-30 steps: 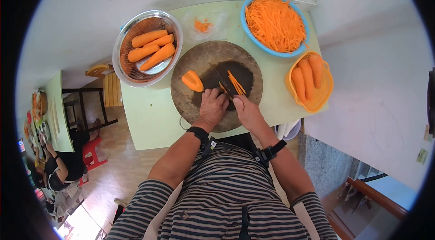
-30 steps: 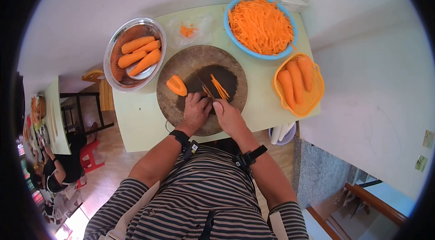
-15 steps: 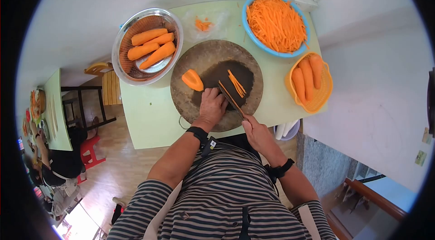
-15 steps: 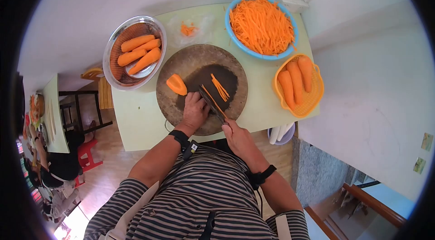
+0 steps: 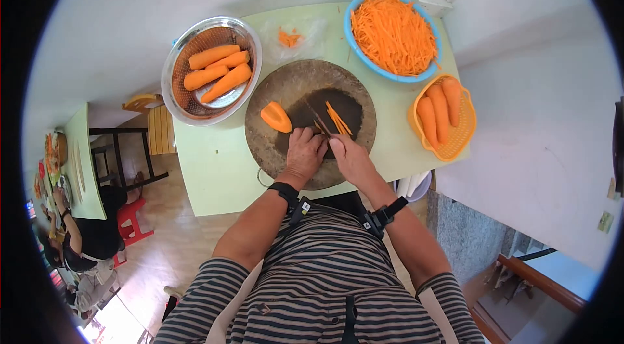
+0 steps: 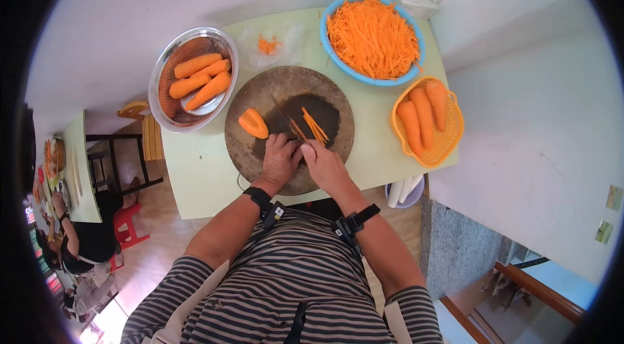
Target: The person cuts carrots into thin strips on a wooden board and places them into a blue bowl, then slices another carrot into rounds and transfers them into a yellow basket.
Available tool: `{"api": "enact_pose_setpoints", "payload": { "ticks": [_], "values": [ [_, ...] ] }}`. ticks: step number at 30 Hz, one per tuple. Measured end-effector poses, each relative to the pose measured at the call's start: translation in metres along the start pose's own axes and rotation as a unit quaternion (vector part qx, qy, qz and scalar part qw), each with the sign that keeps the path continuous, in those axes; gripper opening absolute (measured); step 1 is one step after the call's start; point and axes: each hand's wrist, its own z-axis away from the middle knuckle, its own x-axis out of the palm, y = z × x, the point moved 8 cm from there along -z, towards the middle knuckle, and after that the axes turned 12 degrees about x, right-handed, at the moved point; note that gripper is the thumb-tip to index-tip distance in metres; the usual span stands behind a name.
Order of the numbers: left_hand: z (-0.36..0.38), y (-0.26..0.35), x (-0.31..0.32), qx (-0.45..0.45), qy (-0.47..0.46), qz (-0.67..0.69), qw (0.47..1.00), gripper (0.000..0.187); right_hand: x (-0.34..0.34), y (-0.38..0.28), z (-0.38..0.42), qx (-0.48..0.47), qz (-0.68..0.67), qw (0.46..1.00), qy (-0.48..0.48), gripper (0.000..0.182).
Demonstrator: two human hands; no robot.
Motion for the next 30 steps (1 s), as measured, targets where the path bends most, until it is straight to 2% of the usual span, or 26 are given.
{"api": "enact_pose_setpoints", "payload": {
  "ticks": [3, 6, 9, 11, 18, 21, 25, 27, 30],
  "values": [
    [-0.001, -0.002, -0.002, 0.005, 0.029, 0.015, 0.999, 0.016, -0.01, 0.001, 0.006, 0.037, -0.04, 0.998, 0.038, 0.038],
    [0.0, 0.0, -0.003, -0.007, 0.036, 0.028, 0.999, 0.015, -0.018, 0.0, 0.027, 0.044, 0.006, 0.999, 0.011, 0.037],
    [0.001, -0.001, -0.004, -0.004, 0.019, 0.018, 1.0, 0.017, -0.015, 0.012, 0.045, 0.067, 0.032, 0.997, -0.03, 0.039],
    [0.003, -0.004, -0.001, -0.024, -0.014, 0.01, 1.0, 0.019, -0.011, 0.023, 0.053, 0.066, 0.033, 0.997, -0.032, 0.038],
    [0.001, -0.001, -0.004, -0.004, 0.0, 0.017, 1.0, 0.021, -0.011, 0.03, 0.065, 0.088, 0.049, 0.994, -0.03, 0.038],
    [0.0, -0.001, -0.002, -0.01, -0.023, 0.01, 1.0, 0.02, -0.009, 0.028, 0.058, 0.091, 0.066, 0.993, -0.031, 0.038],
    [-0.001, 0.001, -0.004, -0.001, 0.015, 0.02, 1.0, 0.018, -0.014, 0.033, 0.04, 0.04, 0.024, 0.999, 0.008, 0.039],
    [-0.003, 0.0, -0.003, -0.001, 0.03, 0.024, 0.999, 0.018, -0.02, 0.039, 0.035, 0.091, -0.03, 0.995, 0.012, 0.039],
    [-0.001, -0.001, -0.005, 0.001, 0.048, 0.033, 0.998, 0.017, -0.027, 0.031, 0.041, 0.099, -0.019, 0.995, 0.002, 0.039]
  ]
}}
